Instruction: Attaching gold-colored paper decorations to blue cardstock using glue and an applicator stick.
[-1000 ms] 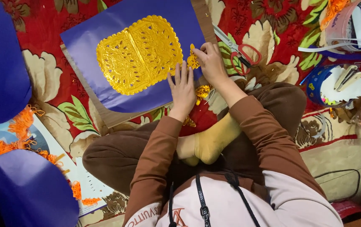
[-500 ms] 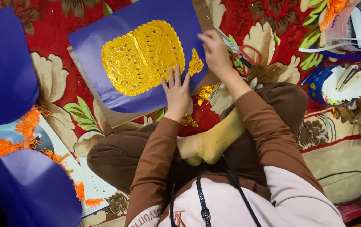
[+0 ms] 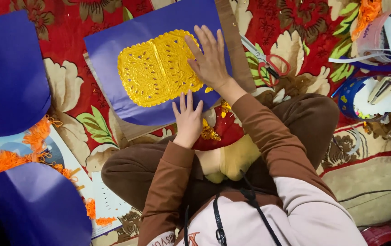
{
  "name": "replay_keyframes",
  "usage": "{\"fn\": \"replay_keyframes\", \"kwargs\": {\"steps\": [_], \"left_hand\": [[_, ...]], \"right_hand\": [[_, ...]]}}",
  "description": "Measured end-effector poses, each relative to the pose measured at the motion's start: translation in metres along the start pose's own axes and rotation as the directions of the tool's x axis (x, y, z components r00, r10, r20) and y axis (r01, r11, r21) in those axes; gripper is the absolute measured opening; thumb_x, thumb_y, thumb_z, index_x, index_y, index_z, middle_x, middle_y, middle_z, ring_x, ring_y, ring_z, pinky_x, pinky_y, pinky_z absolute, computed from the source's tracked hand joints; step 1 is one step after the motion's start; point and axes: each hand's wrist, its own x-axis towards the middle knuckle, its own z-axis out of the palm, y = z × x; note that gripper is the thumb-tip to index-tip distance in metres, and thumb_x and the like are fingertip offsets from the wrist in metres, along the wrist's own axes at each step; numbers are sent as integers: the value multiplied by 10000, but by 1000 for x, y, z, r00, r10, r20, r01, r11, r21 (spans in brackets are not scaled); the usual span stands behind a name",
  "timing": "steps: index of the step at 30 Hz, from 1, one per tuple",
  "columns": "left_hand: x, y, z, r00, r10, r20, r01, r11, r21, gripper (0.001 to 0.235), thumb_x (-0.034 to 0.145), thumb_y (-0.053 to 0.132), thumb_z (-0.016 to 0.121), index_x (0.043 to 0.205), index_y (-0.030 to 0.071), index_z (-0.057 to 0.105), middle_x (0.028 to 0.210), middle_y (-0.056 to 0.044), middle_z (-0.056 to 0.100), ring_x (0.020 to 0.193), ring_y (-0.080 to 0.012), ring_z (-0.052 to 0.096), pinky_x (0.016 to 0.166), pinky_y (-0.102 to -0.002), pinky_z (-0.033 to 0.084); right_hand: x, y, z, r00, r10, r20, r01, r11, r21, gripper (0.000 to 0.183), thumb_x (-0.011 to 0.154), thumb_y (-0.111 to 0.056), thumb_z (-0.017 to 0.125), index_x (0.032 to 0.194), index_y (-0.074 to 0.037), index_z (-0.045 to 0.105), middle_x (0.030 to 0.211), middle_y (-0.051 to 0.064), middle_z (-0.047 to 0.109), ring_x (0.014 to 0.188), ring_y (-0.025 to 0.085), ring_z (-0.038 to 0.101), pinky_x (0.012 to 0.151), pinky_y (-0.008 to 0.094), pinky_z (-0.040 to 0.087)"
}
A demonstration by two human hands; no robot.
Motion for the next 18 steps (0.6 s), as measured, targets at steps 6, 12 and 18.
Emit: {"fn": "replay_keyframes", "kwargs": {"steps": [6, 12, 18], "left_hand": [[-4, -3, 15, 999, -21, 50, 20, 1000, 20, 480, 848, 205, 598, 1321, 126, 603, 1548, -256, 280, 1433, -453, 233, 1073, -724, 187], [-7, -3, 18, 997, -11, 74, 7, 999, 45, 517, 845, 182, 586, 1354, 101, 548, 1563, -256, 248, 1448, -457, 192, 1068, -727, 179], [-3, 0, 8, 986, -24, 164, 33, 998, -50, 435, 913, 167, 688, 1328, 77, 592, 1578, -284, 233, 1474, -484, 147, 1078, -751, 102]], "right_hand": [[-24, -6, 32, 976, -188, 112, 199, 975, -101, 623, 947, -214, 759, 1459, -184, 404, 1461, 117, 433, 1403, 287, 340, 1144, 581, 134], [4, 0, -22, 984, 124, -129, -117, 991, 67, 441, 963, -77, 671, 1346, -119, 457, 1293, 74, 560, 1256, 270, 512, 1124, 434, 359], [-56, 50, -26, 979, 97, 179, -147, 946, 288, 143, 943, -104, 676, 1041, -189, 736, 1005, 11, 639, 1011, 253, 646, 869, 391, 519]]}}
